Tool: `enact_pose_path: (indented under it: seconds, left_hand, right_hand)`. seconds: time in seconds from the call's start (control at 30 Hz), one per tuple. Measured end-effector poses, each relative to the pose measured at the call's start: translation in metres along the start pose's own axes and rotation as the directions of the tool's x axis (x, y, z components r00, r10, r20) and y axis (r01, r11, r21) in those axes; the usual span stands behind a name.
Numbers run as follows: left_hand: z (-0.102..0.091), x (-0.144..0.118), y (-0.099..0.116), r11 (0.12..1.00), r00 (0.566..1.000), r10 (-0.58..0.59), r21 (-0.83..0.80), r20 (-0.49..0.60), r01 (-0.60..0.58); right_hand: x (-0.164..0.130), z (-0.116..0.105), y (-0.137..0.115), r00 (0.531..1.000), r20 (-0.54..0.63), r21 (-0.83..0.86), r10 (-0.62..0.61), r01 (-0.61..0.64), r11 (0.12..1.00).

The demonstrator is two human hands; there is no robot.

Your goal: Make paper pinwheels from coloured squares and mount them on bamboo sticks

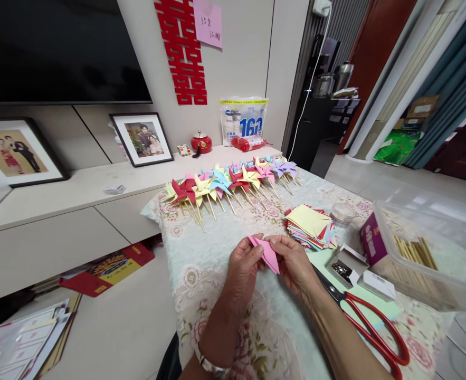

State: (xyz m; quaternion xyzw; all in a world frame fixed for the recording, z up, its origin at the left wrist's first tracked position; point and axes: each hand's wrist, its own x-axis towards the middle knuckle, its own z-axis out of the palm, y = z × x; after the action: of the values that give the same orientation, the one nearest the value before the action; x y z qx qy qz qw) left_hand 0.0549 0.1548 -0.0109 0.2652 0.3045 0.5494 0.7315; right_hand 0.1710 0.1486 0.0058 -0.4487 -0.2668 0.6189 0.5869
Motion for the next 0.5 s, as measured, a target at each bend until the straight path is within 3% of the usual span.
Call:
enact_pose_path:
  seconds: [0.13, 0.27, 0.5]
  left_hand:
    - [-0.0004, 0.0024, -0.0013, 1.000, 1.000, 0.005, -0.026, -0.024, -0.006]
    - [-0.0027, 0.0065, -0.0018, 0.999, 0.993, 0.023, -0.029, -0.116, -0.027]
    - [-0.0045, 0.0094, -0.0001, 0.996, 0.956, 0.078, -0.013, -0.281, -0.085]
  right_hand:
    - [-0.0027, 0.0025, -0.0014, 0.999, 0.045, -0.040, -0.004, 0.006, 0.999]
    - [-0.0039, 0.0026, -0.0007, 0.993, 0.115, -0.048, 0.002, 0.004, 0.999]
    - [-0.0022, 0.0011, -0.0036, 1.000, 0.011, -0.016, 0.021, -0.021, 1.000]
